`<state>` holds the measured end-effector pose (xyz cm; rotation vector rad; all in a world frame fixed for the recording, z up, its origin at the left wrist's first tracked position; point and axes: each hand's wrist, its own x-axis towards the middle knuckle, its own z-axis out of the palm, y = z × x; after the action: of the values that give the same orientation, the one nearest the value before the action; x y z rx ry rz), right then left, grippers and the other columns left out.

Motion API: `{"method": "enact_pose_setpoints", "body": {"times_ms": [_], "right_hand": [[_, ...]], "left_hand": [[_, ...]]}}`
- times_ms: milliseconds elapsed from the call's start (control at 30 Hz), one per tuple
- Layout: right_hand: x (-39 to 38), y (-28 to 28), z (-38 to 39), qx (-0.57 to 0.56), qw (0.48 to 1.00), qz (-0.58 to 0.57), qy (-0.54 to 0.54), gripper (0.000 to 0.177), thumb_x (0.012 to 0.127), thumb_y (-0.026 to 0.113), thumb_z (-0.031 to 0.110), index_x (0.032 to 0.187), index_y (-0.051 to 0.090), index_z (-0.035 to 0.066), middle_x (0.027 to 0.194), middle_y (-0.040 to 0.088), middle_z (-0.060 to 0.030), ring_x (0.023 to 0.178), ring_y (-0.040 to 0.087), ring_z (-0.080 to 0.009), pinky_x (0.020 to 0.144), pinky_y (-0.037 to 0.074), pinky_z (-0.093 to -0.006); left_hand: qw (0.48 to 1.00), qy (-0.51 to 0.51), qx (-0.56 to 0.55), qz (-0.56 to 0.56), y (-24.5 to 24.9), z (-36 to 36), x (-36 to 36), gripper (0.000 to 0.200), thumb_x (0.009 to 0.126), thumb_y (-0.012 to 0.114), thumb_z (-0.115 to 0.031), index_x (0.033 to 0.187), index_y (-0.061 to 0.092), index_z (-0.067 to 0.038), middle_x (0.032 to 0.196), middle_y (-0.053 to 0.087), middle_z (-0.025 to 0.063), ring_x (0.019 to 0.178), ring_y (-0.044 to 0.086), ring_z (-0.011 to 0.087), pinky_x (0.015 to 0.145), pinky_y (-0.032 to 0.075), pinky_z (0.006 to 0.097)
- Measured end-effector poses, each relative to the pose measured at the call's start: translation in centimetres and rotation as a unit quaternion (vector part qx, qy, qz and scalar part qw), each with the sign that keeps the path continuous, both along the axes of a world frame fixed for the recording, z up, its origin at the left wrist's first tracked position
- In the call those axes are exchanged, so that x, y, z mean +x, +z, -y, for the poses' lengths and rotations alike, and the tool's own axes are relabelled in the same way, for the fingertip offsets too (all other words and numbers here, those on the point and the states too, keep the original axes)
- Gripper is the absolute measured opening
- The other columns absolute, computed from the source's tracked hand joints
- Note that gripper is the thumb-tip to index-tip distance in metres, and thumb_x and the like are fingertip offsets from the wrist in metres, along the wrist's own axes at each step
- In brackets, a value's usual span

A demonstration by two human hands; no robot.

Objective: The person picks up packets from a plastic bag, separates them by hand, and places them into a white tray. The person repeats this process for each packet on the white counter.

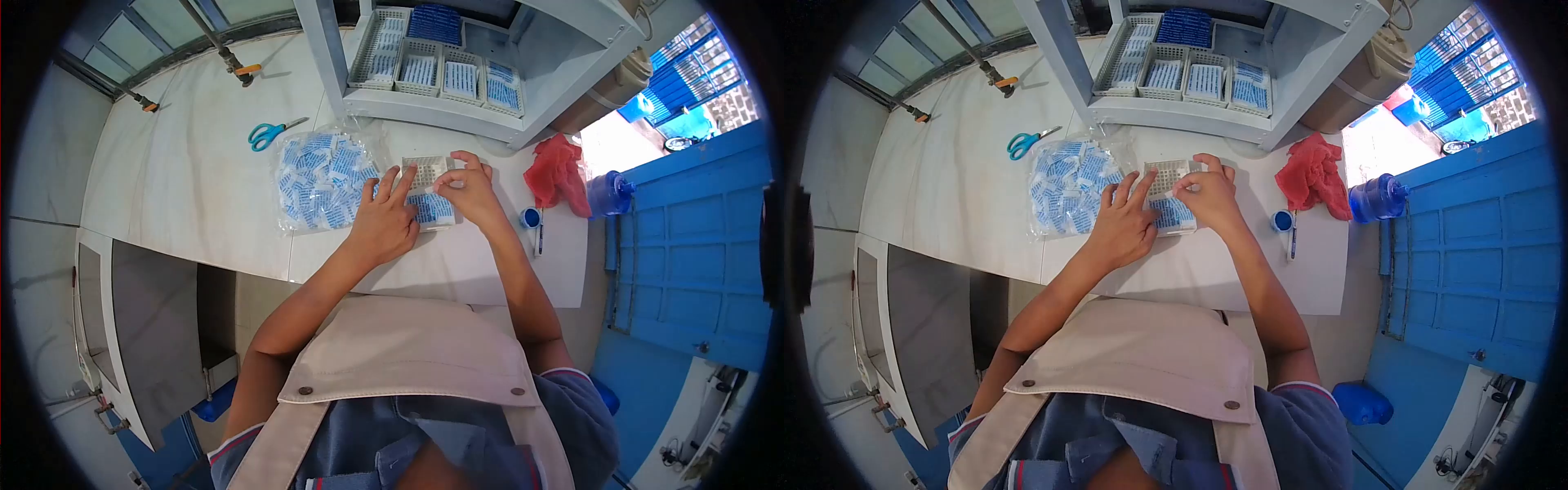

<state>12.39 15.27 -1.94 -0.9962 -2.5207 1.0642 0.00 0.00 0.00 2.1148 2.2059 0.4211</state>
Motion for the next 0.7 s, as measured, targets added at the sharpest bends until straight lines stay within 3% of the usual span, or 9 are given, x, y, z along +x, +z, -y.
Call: {"method": "enact_pose_setpoints", "body": {"times_ms": [100,200,333,367,500,567,700], "right_hand": [[0.0,0.0,1.5,-0.028,0.999,-0.015,-0.04,0.011,0.068,0.074,0.019,0.079,0.074,0.019,0.137,0.037,-0.0089,0.125,0.027,-0.0356,0.099,0.027,-0.0514],[-0.4,0.1,2.1,0.054,0.995,0.008,-0.089,0.009,0.07,0.073,0.018,0.079,0.074,0.018,0.136,0.038,-0.0087,0.124,0.027,-0.0355,0.098,0.028,-0.0492],[0.0,-0.6,2.1,0.09,0.991,-0.038,-0.095,0.008,0.071,0.072,0.018,0.079,0.074,0.015,0.136,0.039,-0.0085,0.124,0.027,-0.035,0.098,0.027,-0.0479],[0.0,-0.8,2.0,0.076,0.989,-0.076,-0.105,0.008,0.072,0.072,0.019,0.078,0.074,0.014,0.135,0.039,-0.0086,0.125,0.026,-0.0351,0.098,0.026,-0.0479],[0.0,-1.0,2.5,0.035,0.99,-0.076,-0.115,0.008,0.071,0.072,0.016,0.077,0.073,0.012,0.137,0.038,-0.0091,0.123,0.029,-0.0349,0.098,0.025,-0.0472],[0.2,-0.3,3.5,0.221,0.971,-0.054,-0.072,0.01,0.071,0.07,0.013,0.08,0.073,0.01,0.14,0.036,-0.0091,0.122,0.032,-0.0351,0.098,0.025,-0.0468],[0.4,0.0,3.8,0.299,0.953,-0.022,-0.036,0.018,0.072,0.067,0.009,0.089,0.072,0.007,0.142,0.034,-0.0122,0.12,0.034,-0.0355,0.097,0.026,-0.0469]], "left_hand": [[1.0,0.003,0.004,0.011,0.3,0.5,0.4,0.028,0.074,0.052,-0.021,0.093,0.068,-0.008,0.143,0.03,0.0173,0.13,0.028,0.0368,0.101,0.024,0.0529],[0.995,0.031,0.072,0.055,1.0,0.6,-0.9,0.028,0.072,0.054,-0.014,0.096,0.067,-0.009,0.137,0.038,0.0172,0.124,0.034,0.038,0.099,0.028,0.052],[0.964,0.185,0.147,0.118,1.1,2.7,-7.2,0.032,0.067,0.051,0.007,0.095,0.064,-0.002,0.107,0.058,0.0167,0.103,0.049,0.0365,0.088,0.04,0.0432],[0.962,0.213,0.146,0.088,1.2,3.4,-8.7,0.031,0.07,0.05,0.008,0.095,0.064,-0.001,0.098,0.06,0.0163,0.095,0.052,0.0362,0.084,0.043,0.0415],[0.967,0.231,0.071,0.084,0.3,5.0,-11.3,0.027,0.073,0.055,0.004,0.098,0.064,-0.001,0.096,0.061,0.0146,0.092,0.055,0.0343,0.081,0.046,0.0407],[0.972,0.221,0.043,0.064,0.0,5.3,-11.4,0.026,0.074,0.058,0.002,0.099,0.064,-0.001,0.097,0.061,0.0139,0.091,0.055,0.0336,0.081,0.047,0.0403],[0.976,0.205,0.003,0.074,0.4,5.4,-11.0,0.027,0.074,0.063,-0.005,0.101,0.064,-0.001,0.096,0.061,0.0138,0.094,0.056,0.0332,0.083,0.046,0.0403]]}}
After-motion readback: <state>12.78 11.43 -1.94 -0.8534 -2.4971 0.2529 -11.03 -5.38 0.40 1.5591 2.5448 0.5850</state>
